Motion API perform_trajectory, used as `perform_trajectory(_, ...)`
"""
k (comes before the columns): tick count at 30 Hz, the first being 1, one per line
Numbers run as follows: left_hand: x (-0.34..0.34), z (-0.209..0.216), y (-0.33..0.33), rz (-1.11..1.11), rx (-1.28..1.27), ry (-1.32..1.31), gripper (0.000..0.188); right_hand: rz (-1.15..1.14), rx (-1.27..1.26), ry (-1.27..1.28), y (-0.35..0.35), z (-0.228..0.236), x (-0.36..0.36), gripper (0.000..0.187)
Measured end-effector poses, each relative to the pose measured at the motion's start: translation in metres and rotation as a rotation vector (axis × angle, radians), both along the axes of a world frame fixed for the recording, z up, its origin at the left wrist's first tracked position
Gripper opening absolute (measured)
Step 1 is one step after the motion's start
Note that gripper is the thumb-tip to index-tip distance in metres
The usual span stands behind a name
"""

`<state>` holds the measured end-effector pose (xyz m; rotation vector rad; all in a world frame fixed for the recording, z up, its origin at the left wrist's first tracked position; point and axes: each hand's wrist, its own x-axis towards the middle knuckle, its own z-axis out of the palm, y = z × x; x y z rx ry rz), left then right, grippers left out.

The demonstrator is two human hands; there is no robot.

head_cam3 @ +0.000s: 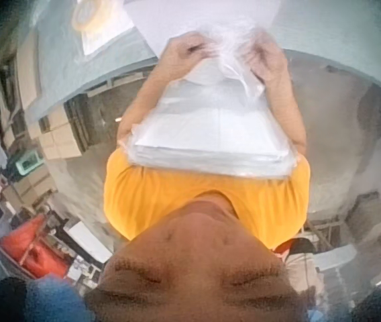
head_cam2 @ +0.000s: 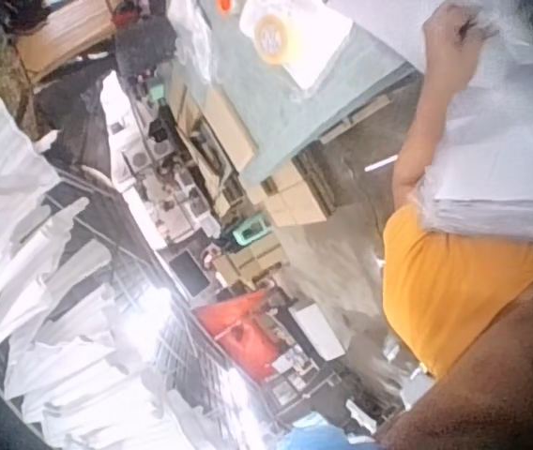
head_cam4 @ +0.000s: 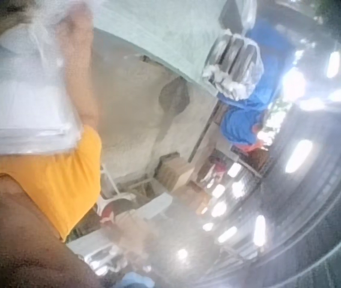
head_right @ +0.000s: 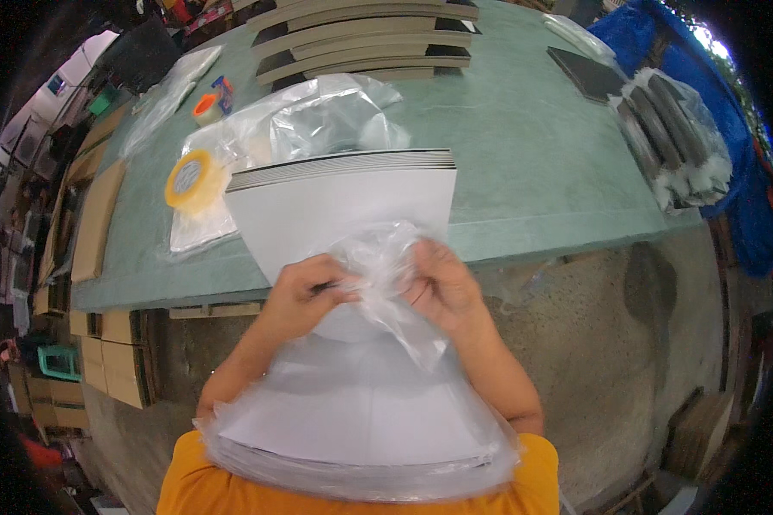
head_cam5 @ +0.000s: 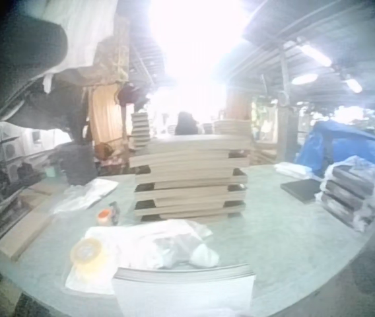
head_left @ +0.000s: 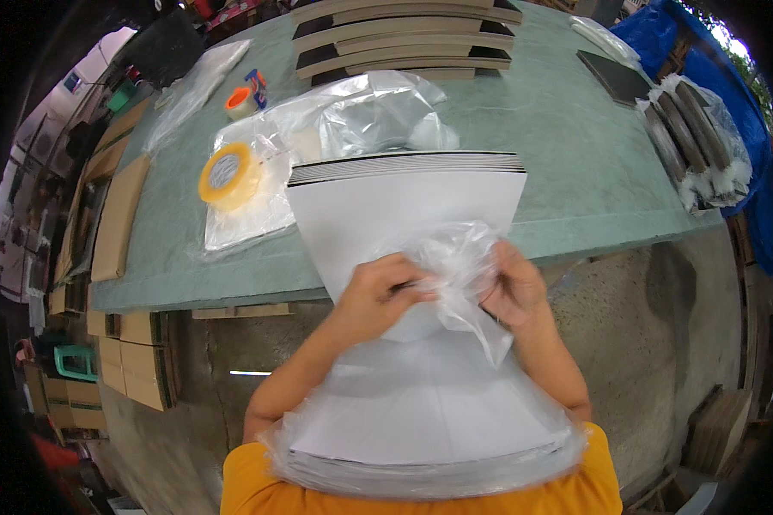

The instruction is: The person places black folders into plastic bags by hand, sliding each folder into a bag and stacking the packed items on a table.

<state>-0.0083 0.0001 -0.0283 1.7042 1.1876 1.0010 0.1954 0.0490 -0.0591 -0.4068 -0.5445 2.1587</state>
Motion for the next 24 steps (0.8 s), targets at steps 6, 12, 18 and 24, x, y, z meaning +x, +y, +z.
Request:
perform_trajectory(6,-0.173,-0.100,-0.077,0.757,-0.514,-0.116,0.016,-0.288,-0.037,0.056,0.018,0.007,0.092,0.021)
perform_trajectory(12,-0.150,-0.006,-0.045,1.017,0.158,0.052,0.020,0.092,0.361,-0.538,0.001,0.002,0.046,0.013)
perform_trajectory(18,-0.002,0.035,-0.019,-0.101,-0.137,-0.029,0.016,0.177,0.187,-0.255,-0.010,0.032,-0.026,0.016)
perform_trajectory(24,-0.097,-0.004,-0.022,0.541,-0.294,0.135,0.014,0.050,0.139,-0.109,-0.004,0.024,0.026,0.019)
